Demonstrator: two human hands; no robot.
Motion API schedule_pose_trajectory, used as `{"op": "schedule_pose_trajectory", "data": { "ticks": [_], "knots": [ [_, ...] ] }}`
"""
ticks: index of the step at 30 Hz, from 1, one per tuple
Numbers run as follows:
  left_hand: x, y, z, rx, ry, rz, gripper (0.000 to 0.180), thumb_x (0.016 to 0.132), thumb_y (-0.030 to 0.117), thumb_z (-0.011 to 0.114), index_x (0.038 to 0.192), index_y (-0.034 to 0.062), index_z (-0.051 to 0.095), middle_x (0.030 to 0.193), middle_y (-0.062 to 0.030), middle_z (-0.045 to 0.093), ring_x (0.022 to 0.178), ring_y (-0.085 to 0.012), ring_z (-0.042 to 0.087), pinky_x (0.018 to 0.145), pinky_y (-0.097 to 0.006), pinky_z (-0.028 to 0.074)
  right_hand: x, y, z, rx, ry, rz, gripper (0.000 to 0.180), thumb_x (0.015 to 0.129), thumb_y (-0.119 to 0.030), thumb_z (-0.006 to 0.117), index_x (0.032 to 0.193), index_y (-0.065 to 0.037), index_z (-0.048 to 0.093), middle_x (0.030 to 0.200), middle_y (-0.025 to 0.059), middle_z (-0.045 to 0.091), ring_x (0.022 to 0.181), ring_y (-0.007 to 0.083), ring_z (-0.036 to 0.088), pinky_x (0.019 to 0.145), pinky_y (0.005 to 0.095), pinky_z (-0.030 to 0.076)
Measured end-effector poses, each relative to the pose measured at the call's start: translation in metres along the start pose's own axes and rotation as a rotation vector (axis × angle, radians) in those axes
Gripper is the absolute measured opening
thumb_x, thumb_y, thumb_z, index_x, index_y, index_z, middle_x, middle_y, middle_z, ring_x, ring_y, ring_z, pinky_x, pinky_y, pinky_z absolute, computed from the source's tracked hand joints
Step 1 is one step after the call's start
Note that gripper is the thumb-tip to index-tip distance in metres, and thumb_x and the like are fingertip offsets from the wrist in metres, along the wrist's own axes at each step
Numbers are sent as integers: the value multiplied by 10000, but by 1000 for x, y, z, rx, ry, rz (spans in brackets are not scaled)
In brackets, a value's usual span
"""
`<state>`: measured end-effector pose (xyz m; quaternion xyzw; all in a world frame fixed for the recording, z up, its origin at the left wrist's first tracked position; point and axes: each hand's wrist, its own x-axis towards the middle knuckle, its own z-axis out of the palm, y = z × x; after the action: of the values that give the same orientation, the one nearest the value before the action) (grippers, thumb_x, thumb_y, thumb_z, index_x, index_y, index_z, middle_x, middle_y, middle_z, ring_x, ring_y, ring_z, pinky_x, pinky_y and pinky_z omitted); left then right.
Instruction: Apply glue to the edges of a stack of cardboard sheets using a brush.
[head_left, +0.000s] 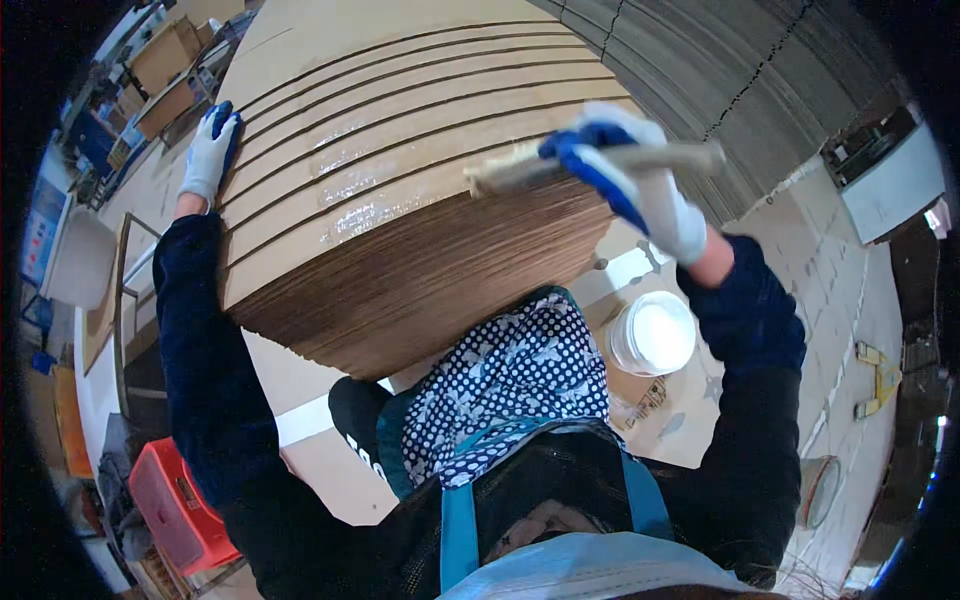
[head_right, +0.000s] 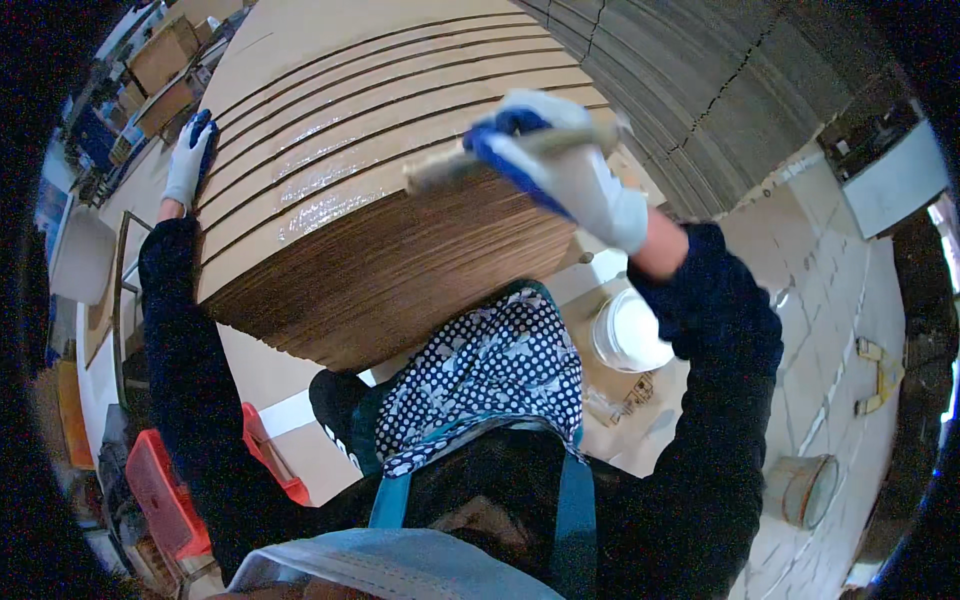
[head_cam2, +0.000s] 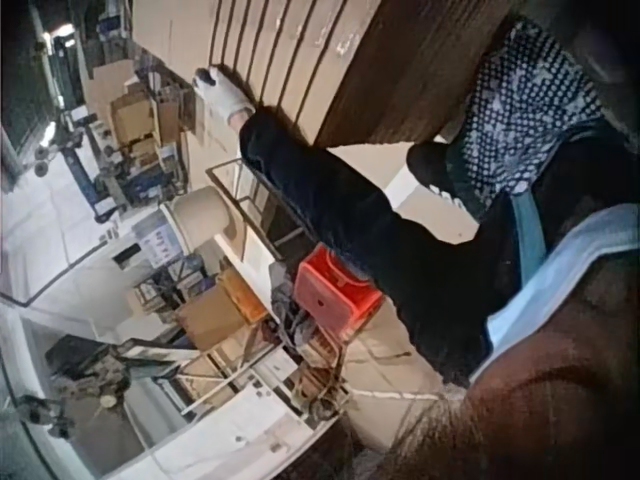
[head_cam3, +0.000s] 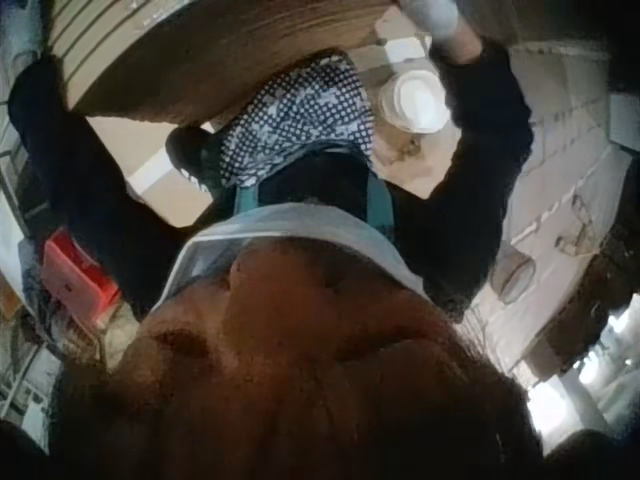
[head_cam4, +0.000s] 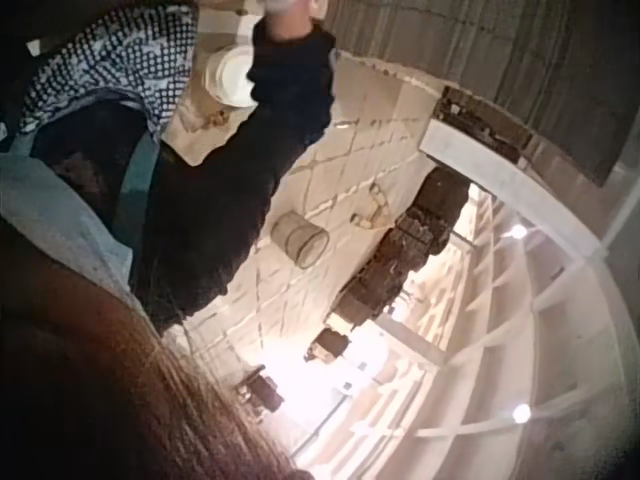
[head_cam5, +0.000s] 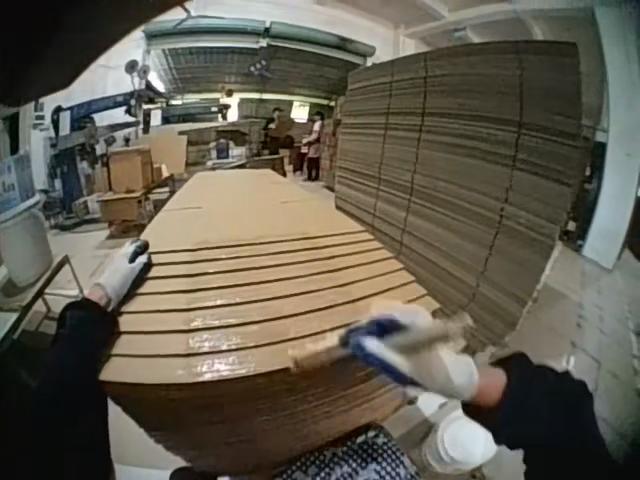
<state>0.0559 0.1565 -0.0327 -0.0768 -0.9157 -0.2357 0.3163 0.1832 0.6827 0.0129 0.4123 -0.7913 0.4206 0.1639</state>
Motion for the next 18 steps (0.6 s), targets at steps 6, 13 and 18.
{"op": "schedule_pose_trajectory", "data": {
  "ticks": [6, 13, 18],
  "knots": [
    [4, 10, 2, 60, -18, 10, 430, 892, 299, 501, 1225, 27, 489, 1263, -108, 491, 1181, -207, 435, 991, -277, 308, -12, -28, 2, -68, 99, 11, 96, 794, -70, 598, 878, -26, 607, 855, 106, 618, 766, 210, 605, 669, 292, 491],
    [-1, 29, -1, 67, -54, -38, 446, 886, 330, 499, 1221, 35, 493, 1269, -114, 482, 1186, -231, 433, 985, -287, 315, -25, -71, 68, -37, 95, -197, 137, 680, -38, 608, 818, -41, 600, 808, 115, 598, 705, 252, 596, 610, 319, 490],
    [0, 20, -4, 115, -7, -27, 445, 883, 338, 498, 1218, 45, 497, 1256, -118, 491, 1173, -236, 448, 972, -290, 331, 18, -32, 46, -355, 107, -191, 156, 679, -56, 623, 834, -59, 603, 859, 109, 602, 748, 268, 604, 644, 331, 497]
  ]
}}
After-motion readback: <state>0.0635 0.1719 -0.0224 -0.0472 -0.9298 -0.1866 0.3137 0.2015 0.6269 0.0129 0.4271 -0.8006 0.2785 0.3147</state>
